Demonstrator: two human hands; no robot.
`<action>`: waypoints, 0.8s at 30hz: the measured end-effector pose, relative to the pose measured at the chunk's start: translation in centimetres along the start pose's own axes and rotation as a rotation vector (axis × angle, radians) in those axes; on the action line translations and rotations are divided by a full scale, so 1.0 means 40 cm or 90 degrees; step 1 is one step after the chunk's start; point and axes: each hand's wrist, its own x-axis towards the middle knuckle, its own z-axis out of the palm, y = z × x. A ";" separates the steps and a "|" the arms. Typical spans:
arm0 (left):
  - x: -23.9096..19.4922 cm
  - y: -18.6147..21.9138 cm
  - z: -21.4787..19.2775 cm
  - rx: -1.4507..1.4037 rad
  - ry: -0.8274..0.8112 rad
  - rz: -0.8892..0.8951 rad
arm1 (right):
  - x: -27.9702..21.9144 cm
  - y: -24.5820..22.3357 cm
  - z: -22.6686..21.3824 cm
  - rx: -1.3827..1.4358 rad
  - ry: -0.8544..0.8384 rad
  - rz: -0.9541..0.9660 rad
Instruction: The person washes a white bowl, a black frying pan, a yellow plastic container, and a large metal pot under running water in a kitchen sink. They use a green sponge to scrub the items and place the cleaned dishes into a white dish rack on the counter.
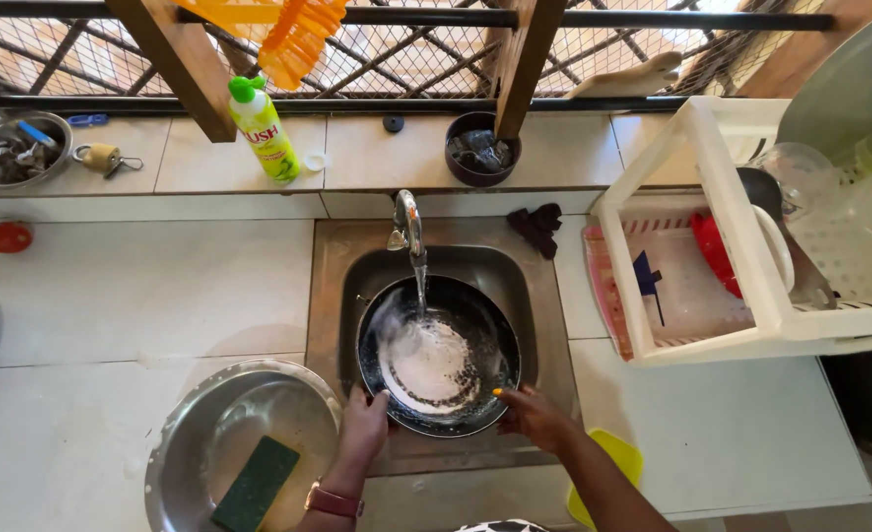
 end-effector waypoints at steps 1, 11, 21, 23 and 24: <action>0.014 -0.014 0.002 0.015 0.012 0.019 | 0.023 0.017 -0.005 0.029 -0.024 0.004; 0.278 -0.252 0.227 -0.582 -0.059 -0.071 | -0.047 -0.116 0.091 -0.018 0.006 -0.179; 0.173 -0.024 0.399 -0.447 -0.179 -0.290 | -0.168 -0.324 0.138 -0.559 0.194 -0.359; 0.213 -0.014 0.425 0.036 0.056 -0.155 | -0.178 -0.358 0.173 -0.712 0.250 -0.327; 0.170 0.084 0.413 0.039 0.058 -0.152 | -0.140 -0.350 0.163 -0.708 0.249 -0.330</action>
